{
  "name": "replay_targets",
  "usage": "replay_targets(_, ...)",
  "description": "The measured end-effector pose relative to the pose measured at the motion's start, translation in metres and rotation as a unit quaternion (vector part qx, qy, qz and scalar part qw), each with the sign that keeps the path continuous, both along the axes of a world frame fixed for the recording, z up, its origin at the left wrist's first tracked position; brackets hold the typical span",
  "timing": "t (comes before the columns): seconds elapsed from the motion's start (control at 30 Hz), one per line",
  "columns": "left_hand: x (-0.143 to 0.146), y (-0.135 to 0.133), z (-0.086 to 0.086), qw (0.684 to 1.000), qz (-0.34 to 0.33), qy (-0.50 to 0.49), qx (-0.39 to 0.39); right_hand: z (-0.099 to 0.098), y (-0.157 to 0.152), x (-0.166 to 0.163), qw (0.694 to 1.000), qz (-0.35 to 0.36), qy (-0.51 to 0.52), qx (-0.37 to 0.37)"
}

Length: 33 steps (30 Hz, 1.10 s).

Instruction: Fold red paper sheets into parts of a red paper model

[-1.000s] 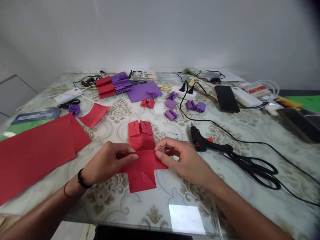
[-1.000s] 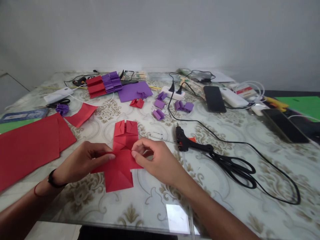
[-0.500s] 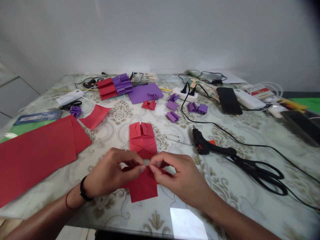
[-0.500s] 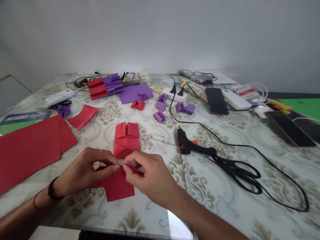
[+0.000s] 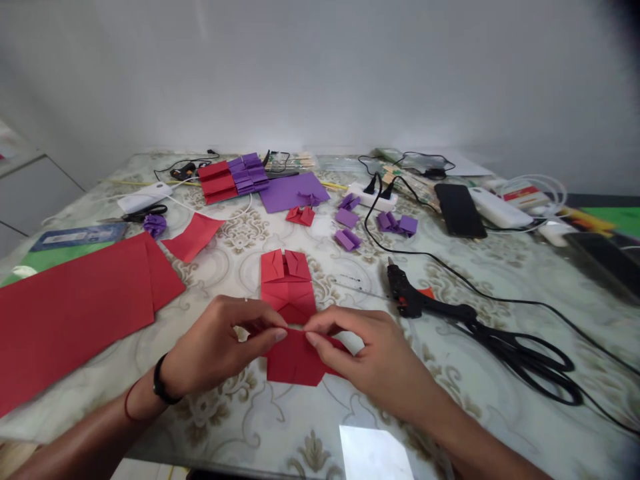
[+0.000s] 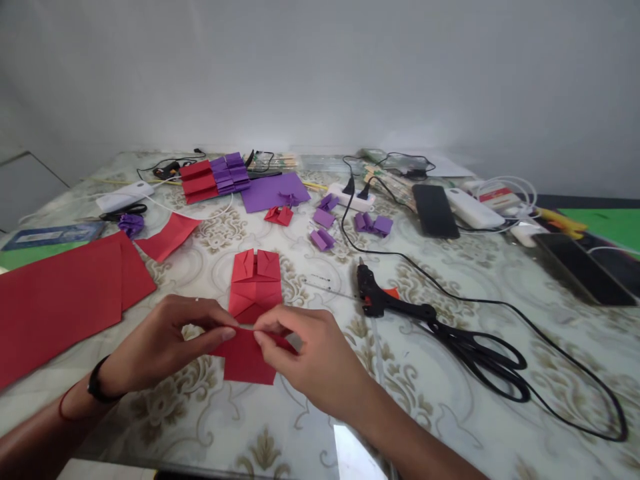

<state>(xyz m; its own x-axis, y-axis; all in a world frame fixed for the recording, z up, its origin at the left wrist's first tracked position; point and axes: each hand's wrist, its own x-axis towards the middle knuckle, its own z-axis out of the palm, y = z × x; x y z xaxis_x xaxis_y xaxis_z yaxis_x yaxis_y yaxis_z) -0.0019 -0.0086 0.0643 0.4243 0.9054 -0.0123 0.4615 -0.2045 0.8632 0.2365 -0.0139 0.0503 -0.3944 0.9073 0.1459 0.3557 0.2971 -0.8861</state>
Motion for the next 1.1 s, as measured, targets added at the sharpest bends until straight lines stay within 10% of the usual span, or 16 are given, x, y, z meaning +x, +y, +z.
replay_targets(0.77,-0.008,0.004,0.005,0.997,0.044,0.044,0.039,-0.006,0.010,0.007,0.996,-0.019,0.007,-0.083)
replay_targets(1.1,0.001,0.004,-0.010,0.985,0.046,-0.048,-0.158,-0.006,0.016,0.010,0.988,-0.013,0.057,-0.143)
